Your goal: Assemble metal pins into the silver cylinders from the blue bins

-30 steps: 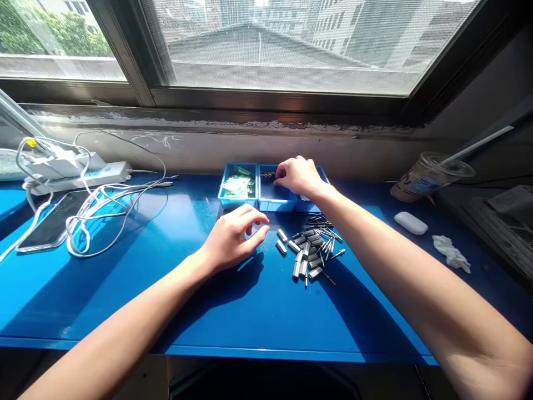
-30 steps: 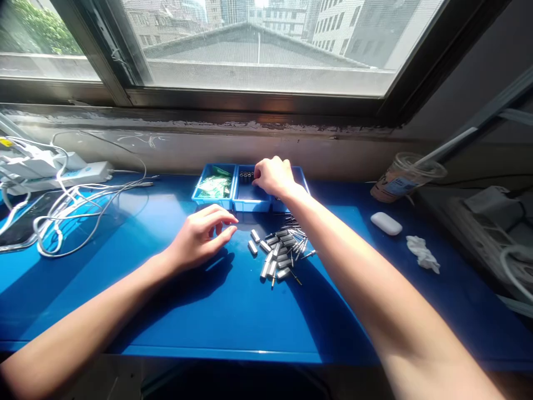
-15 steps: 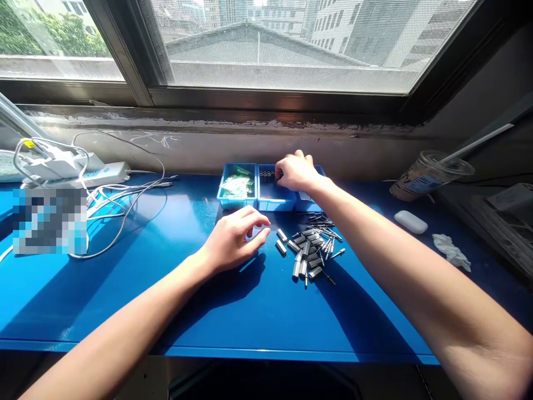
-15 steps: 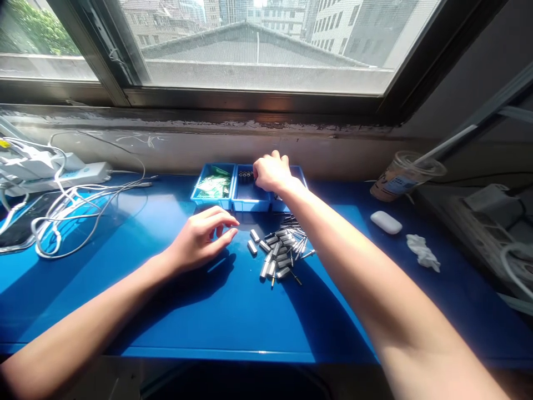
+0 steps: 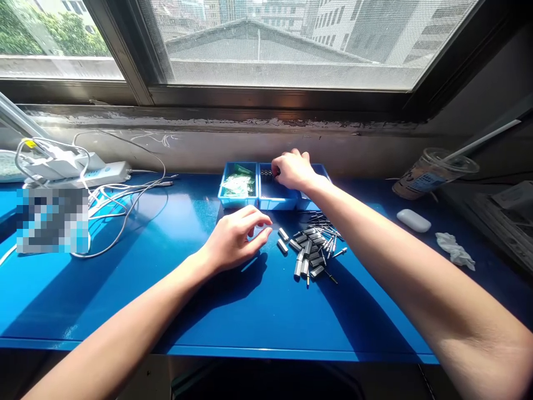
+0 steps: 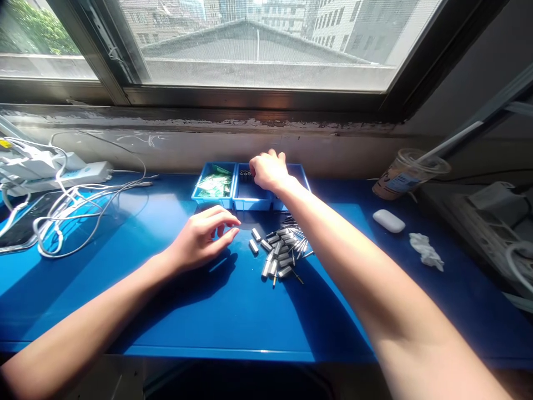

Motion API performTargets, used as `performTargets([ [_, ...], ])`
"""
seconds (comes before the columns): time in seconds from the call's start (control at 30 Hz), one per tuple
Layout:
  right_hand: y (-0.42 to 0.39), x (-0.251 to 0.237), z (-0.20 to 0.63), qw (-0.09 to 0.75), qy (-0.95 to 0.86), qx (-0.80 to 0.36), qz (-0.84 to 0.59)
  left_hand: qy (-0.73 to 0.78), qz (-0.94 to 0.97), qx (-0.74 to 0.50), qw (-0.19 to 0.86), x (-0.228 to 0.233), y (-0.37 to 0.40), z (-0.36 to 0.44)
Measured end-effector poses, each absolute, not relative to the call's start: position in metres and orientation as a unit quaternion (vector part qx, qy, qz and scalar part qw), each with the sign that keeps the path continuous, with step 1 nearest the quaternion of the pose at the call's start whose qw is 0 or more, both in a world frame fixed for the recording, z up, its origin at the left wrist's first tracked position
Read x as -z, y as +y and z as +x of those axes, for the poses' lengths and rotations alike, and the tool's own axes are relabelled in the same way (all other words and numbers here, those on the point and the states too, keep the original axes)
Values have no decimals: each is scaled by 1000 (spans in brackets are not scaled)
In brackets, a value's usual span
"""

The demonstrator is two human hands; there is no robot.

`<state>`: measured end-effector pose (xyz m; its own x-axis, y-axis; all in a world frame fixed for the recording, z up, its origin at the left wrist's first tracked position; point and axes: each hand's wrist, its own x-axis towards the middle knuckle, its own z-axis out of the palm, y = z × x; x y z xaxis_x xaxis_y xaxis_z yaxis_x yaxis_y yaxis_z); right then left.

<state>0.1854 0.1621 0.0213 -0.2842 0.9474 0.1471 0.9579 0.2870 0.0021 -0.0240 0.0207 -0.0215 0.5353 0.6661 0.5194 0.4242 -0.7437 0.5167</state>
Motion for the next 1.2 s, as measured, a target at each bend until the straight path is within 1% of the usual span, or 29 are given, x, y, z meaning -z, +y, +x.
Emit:
performTargets([
  [0.6,165,-14,184,91,-797,43,-596,308,864,-369,151,22,22,-23],
  [0.67,162,-18,185,114,-795,48,-594,304,865,-371,147,22,22,-23],
  [0.73,151,-24,186,157,-791,63,-588,302,866,-372,143,22,23,-23],
  [0.83,119,-38,186,202,-796,60,-567,298,867,-375,136,23,23,-24],
  [0.93,74,-47,189,196,-806,5,-559,296,869,-376,129,22,24,-25],
  [1.03,38,-47,203,183,-829,-70,-523,302,869,-373,124,22,26,-25],
  [1.1,27,-42,218,145,-840,-98,-513,303,867,-375,122,22,26,-25],
  [1.2,26,-35,238,66,-847,-119,-514,301,869,-375,117,21,27,-26],
])
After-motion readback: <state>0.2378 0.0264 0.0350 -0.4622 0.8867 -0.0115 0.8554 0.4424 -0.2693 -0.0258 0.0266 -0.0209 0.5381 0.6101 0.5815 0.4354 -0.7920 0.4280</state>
